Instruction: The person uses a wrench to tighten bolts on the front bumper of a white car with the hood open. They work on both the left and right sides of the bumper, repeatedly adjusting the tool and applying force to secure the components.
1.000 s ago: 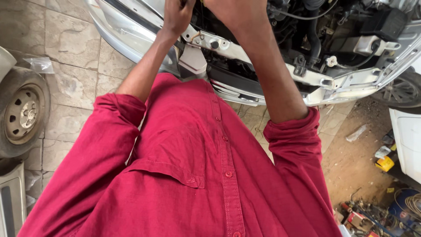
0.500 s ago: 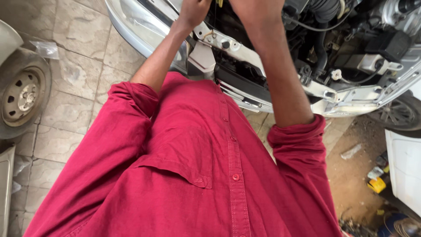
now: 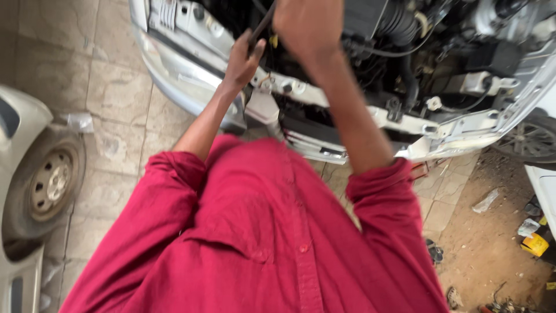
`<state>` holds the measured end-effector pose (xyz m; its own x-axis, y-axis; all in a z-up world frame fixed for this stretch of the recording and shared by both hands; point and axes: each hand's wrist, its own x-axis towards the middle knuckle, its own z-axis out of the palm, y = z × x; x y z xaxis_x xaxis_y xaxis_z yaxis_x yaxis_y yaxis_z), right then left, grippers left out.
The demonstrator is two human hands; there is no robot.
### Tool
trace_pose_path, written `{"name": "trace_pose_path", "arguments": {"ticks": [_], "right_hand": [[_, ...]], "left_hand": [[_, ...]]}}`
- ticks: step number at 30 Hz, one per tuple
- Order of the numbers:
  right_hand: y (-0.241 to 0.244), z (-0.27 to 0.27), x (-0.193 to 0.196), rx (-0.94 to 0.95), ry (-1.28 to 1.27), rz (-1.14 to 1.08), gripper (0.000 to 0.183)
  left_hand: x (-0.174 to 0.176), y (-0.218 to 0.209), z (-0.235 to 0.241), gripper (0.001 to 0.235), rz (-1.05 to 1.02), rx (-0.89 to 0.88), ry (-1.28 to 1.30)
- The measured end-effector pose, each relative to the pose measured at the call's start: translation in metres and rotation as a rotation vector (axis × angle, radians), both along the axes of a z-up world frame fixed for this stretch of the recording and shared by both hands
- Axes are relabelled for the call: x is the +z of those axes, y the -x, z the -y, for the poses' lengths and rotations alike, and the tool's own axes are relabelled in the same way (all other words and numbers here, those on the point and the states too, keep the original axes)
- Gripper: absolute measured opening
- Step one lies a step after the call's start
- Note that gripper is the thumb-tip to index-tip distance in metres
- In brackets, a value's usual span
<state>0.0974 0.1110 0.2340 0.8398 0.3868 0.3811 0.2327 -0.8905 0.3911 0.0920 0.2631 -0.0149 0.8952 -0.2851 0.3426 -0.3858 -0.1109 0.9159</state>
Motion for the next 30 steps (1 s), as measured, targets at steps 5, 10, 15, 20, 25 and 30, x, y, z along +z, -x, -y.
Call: {"name": "trace_pose_path", "arguments": {"ticks": [5,10,15,20,25,30], "right_hand": [[0.0,-0.039,0.032,-0.017,-0.37,0.101,0.013],[0.002,-0.048,0.038,-0.118,-0.38,0.059,0.025],[0.003,-0.054,0.023,-0.263,-0.384,0.023,0.023],[0.012,-0.043,0.044,-0.092,-0.549,-0.06,0.022],[0.062,-0.053,0.106,0.035,-0.57,-0.124,0.018],[0.1,-0.098,0.157,0.013,-0.685,-0.161,0.015]], "left_hand": [[-0.003,-0.024,0.011,0.057,-0.338,0.022,-0.122],[-0.013,-0.031,0.015,0.048,-0.026,0.091,-0.038],[-0.011,-0.037,0.009,0.049,-0.214,-0.073,-0.067],[0.014,-0.034,0.003,0.05,-0.295,-0.107,-0.088],[0.053,-0.022,-0.022,0.048,-0.282,-0.274,-0.138],[0.06,0.003,-0.059,0.046,-0.157,-0.23,-0.218]]}}
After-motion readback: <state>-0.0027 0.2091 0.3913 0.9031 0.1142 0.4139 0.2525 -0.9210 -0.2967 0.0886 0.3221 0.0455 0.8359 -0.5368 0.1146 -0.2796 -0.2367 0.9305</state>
